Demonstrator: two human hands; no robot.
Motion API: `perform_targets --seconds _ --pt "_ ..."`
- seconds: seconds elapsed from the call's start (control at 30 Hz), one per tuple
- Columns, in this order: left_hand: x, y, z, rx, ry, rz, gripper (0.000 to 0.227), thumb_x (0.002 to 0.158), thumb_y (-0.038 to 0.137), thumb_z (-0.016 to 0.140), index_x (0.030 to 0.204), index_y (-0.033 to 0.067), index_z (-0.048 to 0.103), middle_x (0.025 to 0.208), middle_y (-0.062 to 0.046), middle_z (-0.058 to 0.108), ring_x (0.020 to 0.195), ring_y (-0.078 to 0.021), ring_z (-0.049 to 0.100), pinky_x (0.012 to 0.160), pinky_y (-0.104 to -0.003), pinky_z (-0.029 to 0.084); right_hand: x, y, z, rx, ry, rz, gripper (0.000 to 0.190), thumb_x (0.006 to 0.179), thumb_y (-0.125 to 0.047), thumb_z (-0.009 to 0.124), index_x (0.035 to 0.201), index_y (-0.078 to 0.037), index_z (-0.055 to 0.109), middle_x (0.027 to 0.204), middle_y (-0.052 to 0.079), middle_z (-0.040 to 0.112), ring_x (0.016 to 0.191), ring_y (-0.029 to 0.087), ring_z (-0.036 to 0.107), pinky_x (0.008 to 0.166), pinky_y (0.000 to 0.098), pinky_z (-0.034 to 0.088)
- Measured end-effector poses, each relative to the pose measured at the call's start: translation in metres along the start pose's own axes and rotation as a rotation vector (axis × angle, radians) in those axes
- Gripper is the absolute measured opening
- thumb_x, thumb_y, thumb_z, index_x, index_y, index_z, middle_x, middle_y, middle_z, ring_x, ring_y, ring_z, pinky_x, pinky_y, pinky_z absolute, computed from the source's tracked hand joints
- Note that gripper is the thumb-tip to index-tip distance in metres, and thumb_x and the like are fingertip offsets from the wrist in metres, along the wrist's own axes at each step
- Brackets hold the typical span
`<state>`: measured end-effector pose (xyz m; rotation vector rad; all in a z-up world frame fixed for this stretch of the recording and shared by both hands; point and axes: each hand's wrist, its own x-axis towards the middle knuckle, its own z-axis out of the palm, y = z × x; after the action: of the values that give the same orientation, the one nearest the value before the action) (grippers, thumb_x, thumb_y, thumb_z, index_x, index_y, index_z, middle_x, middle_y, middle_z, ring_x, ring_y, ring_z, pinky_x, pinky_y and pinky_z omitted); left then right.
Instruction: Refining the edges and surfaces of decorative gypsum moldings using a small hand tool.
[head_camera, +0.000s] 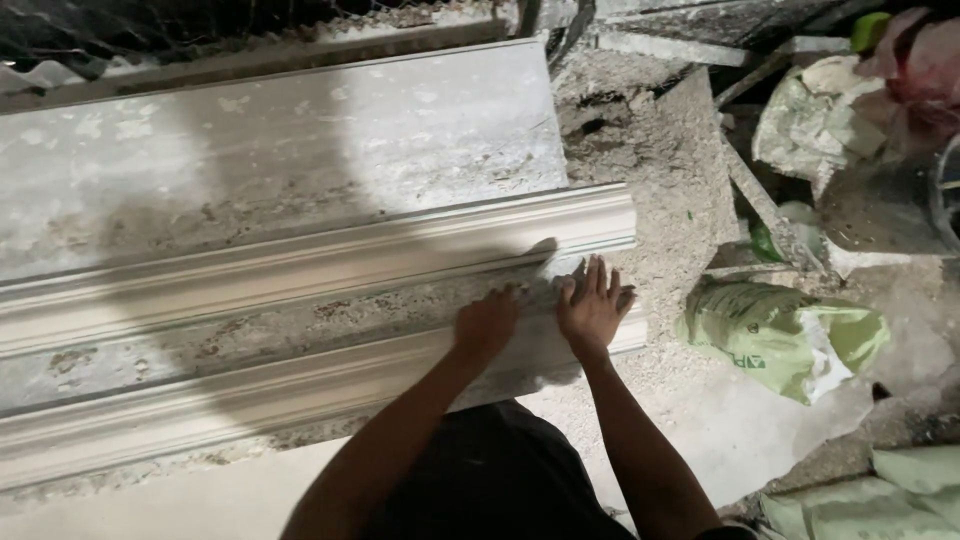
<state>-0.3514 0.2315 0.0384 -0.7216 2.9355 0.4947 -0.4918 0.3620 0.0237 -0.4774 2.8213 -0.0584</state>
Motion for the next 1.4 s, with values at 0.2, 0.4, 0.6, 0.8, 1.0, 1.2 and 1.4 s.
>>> perform_targets --seconds 0.2,0.4,0.6,0.8,1.0,1.2,1.4 --pt "0.030 0.044 -0.004 -0.263 -0.335 -0.032 0.045 0.102 0.027 0.042 0.141 0.0063 0.048 0.117 -0.019 0.067 0.089 -0.0417 0.076 0.075 -0.057 0.059 0.002 0.011 0.015 -0.020 0.094 -0.026 0.064 0.100 -0.044 0.037 0.161 -0.022 0.032 0.165 -0.003 0.039 0.153 0.024 0.029 0.122 0.0596 0.018" --pt "0.031 0.059 -0.028 -0.314 -0.278 -0.054 0.040 0.106 0.030 0.043 0.132 0.0031 0.055 0.104 -0.020 0.069 0.086 -0.0441 0.075 0.073 -0.059 0.058 -0.003 0.011 0.013 0.056 0.195 -0.050 0.064 0.096 -0.034 0.045 0.156 -0.014 0.039 0.155 0.004 0.049 0.148 0.025 0.038 0.121 0.0555 0.021" --pt "0.044 0.078 0.043 -0.130 0.363 0.136 0.034 0.094 0.037 0.067 0.108 0.0061 0.070 0.064 -0.007 0.064 0.057 -0.0299 0.071 0.049 -0.046 0.058 0.015 0.052 0.049 0.196 0.464 -0.158 0.084 0.073 -0.019 0.067 0.153 -0.011 0.045 0.148 0.010 0.055 0.143 0.031 0.043 0.120 0.0525 0.030" --pt "0.043 0.074 0.049 -0.048 0.392 0.109 0.040 0.094 0.040 0.063 0.112 0.0045 0.069 0.063 -0.005 0.059 0.051 -0.0258 0.069 0.042 -0.043 0.056 0.050 0.076 0.003 0.428 0.399 -0.174 0.068 0.087 -0.011 0.053 0.153 -0.002 0.041 0.141 0.023 0.055 0.129 0.045 0.054 0.106 0.0564 0.044" --pt "0.064 0.107 0.038 -0.237 0.033 0.007 0.028 0.098 0.031 0.057 0.099 0.0039 0.066 0.066 -0.009 0.064 0.060 -0.0315 0.071 0.051 -0.047 0.054 0.057 0.060 -0.029 0.441 0.022 0.068 0.059 0.100 -0.021 0.041 0.158 -0.025 0.035 0.137 0.015 0.063 0.126 0.043 0.060 0.099 0.0657 0.050" --pt "0.061 0.123 0.021 -0.253 -0.124 -0.054 0.029 0.102 0.031 0.049 0.108 0.0049 0.060 0.080 -0.014 0.069 0.078 -0.0388 0.077 0.065 -0.052 0.061 0.072 0.075 -0.006 0.459 -0.003 0.110 0.058 0.098 -0.019 0.041 0.155 -0.031 0.040 0.132 0.009 0.067 0.126 0.036 0.062 0.099 0.0625 0.051" --pt "0.072 0.137 0.045 -0.259 -0.044 -0.010 0.033 0.104 0.035 0.048 0.108 0.0049 0.060 0.078 -0.011 0.069 0.072 -0.0362 0.076 0.061 -0.050 0.061 0.056 0.056 -0.042 0.536 0.003 0.125 0.059 0.094 -0.008 0.045 0.151 -0.025 0.043 0.141 0.010 0.064 0.129 0.034 0.061 0.102 0.0604 0.051"
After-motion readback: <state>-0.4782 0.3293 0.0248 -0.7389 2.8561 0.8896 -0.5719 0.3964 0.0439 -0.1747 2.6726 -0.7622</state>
